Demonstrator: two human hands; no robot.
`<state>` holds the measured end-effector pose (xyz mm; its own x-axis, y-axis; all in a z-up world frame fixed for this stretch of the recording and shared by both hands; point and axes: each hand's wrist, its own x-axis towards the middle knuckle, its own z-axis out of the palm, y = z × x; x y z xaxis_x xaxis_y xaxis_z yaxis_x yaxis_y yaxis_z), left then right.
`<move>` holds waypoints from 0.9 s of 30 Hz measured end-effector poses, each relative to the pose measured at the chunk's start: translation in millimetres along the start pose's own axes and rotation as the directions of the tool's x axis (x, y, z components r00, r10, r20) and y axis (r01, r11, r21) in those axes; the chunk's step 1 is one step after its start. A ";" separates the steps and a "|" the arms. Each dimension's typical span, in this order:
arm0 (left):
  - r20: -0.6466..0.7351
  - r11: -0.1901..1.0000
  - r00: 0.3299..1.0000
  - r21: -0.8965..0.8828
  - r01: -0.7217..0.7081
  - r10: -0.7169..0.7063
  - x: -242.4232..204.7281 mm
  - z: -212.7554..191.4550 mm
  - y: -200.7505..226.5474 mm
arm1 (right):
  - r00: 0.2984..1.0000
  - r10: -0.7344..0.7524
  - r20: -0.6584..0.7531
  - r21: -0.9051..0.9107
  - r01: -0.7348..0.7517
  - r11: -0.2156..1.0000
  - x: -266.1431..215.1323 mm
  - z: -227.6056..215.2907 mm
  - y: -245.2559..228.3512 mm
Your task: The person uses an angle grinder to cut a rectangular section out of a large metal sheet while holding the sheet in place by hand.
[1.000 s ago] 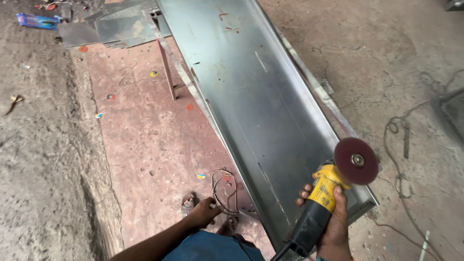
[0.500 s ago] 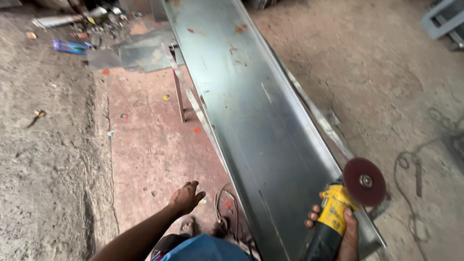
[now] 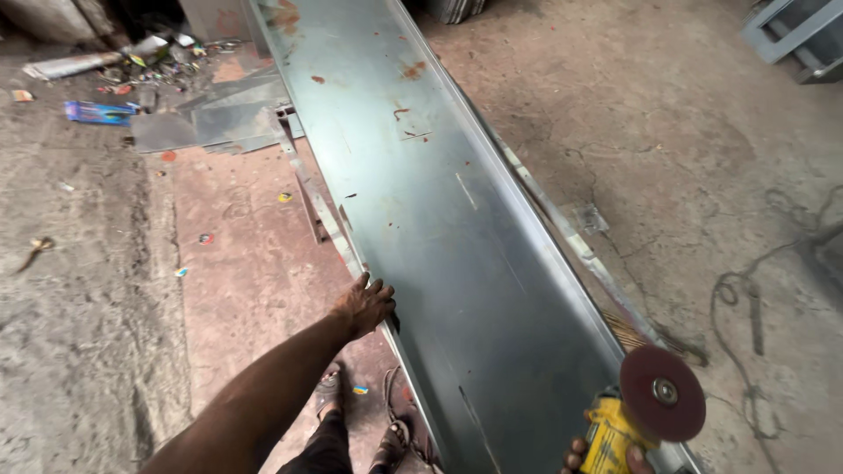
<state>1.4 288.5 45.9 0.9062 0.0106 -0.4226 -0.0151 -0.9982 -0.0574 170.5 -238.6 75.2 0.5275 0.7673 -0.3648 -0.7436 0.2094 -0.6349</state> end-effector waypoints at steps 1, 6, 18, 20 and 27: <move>-0.034 1.000 0.999 0.000 -0.023 0.023 9.0 0.1 -3.2 | 0.997 0.074 0.019 -0.037 -0.073 0.997 2.2 -12.2 -5.9; -0.055 0.995 0.994 -0.028 -0.092 0.090 14.8 3.7 -20.4 | 0.998 -0.005 0.056 0.091 -0.001 0.996 -0.1 6.5 -8.1; -0.066 0.991 0.991 0.070 -0.110 0.115 -2.7 8.3 -9.8 | 0.981 -0.098 -0.165 -0.151 0.073 0.986 27.7 163.3 -26.2; -0.066 0.995 0.994 0.049 -0.089 0.092 -5.9 14.5 -6.9 | 0.980 -0.104 -0.167 -0.160 0.077 0.984 29.7 172.7 -28.9; -0.452 0.975 0.867 -0.160 0.155 -0.212 -20.7 41.0 8.0 | 0.943 -0.176 -0.282 -0.264 0.100 0.959 26.9 211.2 -32.6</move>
<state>-34.8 282.7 17.1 0.9795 0.1941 0.0544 0.1931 -0.9809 0.0233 122.2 -96.8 230.0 0.7445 0.5157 -0.4241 -0.5519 0.1178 -0.8255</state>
